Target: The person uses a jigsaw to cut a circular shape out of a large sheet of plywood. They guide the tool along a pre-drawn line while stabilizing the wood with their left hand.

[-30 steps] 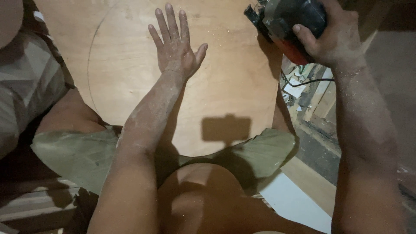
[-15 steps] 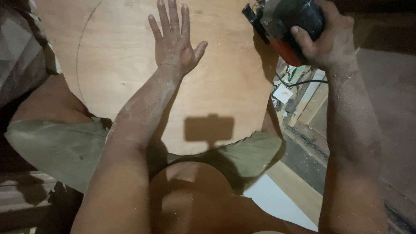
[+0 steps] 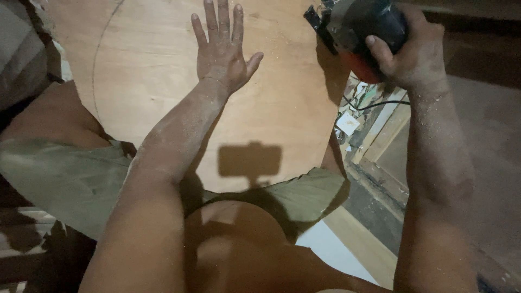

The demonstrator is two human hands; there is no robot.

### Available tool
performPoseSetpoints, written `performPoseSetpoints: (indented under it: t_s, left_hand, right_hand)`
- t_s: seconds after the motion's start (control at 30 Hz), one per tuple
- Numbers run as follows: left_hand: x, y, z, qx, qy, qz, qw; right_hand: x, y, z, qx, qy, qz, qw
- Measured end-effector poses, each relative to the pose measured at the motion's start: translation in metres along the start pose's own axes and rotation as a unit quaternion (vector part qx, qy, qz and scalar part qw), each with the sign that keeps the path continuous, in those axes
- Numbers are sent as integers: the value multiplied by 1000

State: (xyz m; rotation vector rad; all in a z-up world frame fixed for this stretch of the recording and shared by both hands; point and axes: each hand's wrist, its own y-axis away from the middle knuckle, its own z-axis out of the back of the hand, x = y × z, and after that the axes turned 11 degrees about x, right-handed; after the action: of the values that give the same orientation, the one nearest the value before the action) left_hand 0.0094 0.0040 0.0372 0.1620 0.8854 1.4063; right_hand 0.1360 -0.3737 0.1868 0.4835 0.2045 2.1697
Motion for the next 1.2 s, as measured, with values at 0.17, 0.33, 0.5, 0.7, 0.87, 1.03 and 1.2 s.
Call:
performPoseSetpoints:
  t_s: [0.17, 0.33, 0.5, 0.7, 0.87, 1.03, 1.2]
  left_hand:
    - [2, -2, -6, -25, -18, -4, 1000]
    - [1, -3, -5, -8, -21, 8, 1000]
    - [3, -1, -5, -30, 11, -19, 999]
    - [3, -5, -15, -47, -24, 1, 999]
    - [3, -6, -11, -24, 1, -3, 1000]
    - [4, -9, -16, -20, -15, 6, 1000]
    - [5, -9, -21, -61, -13, -10, 998]
  right_hand:
    - [1, -7, 2, 1, 4, 30, 1000]
    - [4, -11, 4, 0, -11, 43, 999]
    - [1, -14, 2, -1, -3, 26, 1000]
    - [-1, -18, 1, -6, -15, 33, 999]
    - [-3, -25, 4, 3, -5, 71, 997]
    - [-1, -27, 6, 5, 21, 70, 997]
    - [8, -33, 10, 13, 10, 58, 998]
